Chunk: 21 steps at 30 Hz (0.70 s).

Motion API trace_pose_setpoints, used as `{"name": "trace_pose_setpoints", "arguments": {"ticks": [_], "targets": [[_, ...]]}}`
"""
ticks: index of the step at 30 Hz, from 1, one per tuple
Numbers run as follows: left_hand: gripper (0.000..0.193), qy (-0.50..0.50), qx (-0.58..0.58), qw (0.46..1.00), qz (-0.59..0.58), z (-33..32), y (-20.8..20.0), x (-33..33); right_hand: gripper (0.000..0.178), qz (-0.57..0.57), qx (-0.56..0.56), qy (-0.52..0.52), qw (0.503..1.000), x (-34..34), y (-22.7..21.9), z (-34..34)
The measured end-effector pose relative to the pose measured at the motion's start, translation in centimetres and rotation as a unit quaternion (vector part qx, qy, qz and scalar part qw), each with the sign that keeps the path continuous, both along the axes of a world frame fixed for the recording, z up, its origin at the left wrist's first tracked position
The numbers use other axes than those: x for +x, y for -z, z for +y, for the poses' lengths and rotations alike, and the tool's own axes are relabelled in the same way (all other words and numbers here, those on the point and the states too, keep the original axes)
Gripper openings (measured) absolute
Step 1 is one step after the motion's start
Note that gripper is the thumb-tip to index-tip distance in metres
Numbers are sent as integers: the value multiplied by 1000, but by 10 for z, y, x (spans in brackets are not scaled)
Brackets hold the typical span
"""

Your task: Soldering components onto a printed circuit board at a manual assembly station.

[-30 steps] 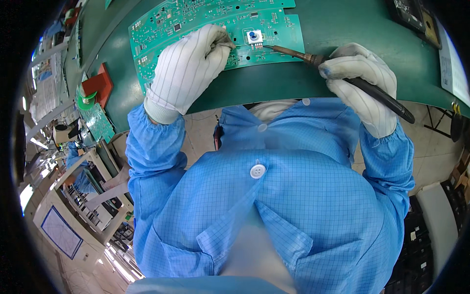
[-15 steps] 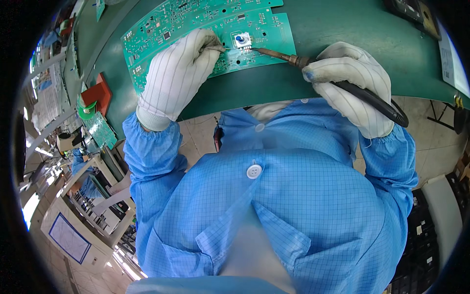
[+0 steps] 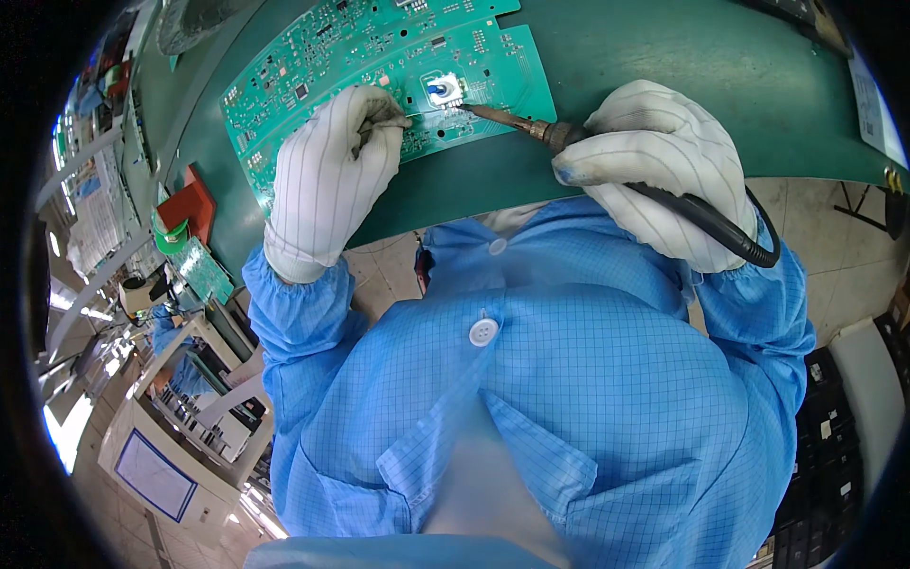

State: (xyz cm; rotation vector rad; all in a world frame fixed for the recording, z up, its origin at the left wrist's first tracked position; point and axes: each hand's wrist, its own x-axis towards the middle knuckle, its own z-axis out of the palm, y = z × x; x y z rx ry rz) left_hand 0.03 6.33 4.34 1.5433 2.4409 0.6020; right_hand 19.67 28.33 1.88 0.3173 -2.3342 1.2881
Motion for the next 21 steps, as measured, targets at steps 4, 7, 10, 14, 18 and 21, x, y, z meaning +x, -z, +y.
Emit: {"name": "trace_pose_setpoints", "arguments": {"ticks": [4,7,10,14,18,21], "targets": [[8,3,4,1000,22,-3,1,2,22,1,12,-4,1000,-1,0,1],[8,-3,6,1000,31,-1,2,5,22,-18,11,8,1000,2,-2,1],[8,-19,5,999,44,-4,2,10,22,-12,13,-1,1000,0,2,1],[8,-25,12,997,68,-4,3,11,23,-21,46,-13,999,-1,0,-1],[9,-33,8,997,63,-5,3,12,24,5,46,-17,999,0,4,-2],[9,-36,9,996,80,-7,4,13,25,-5,44,-9,999,-2,2,-4]]}}
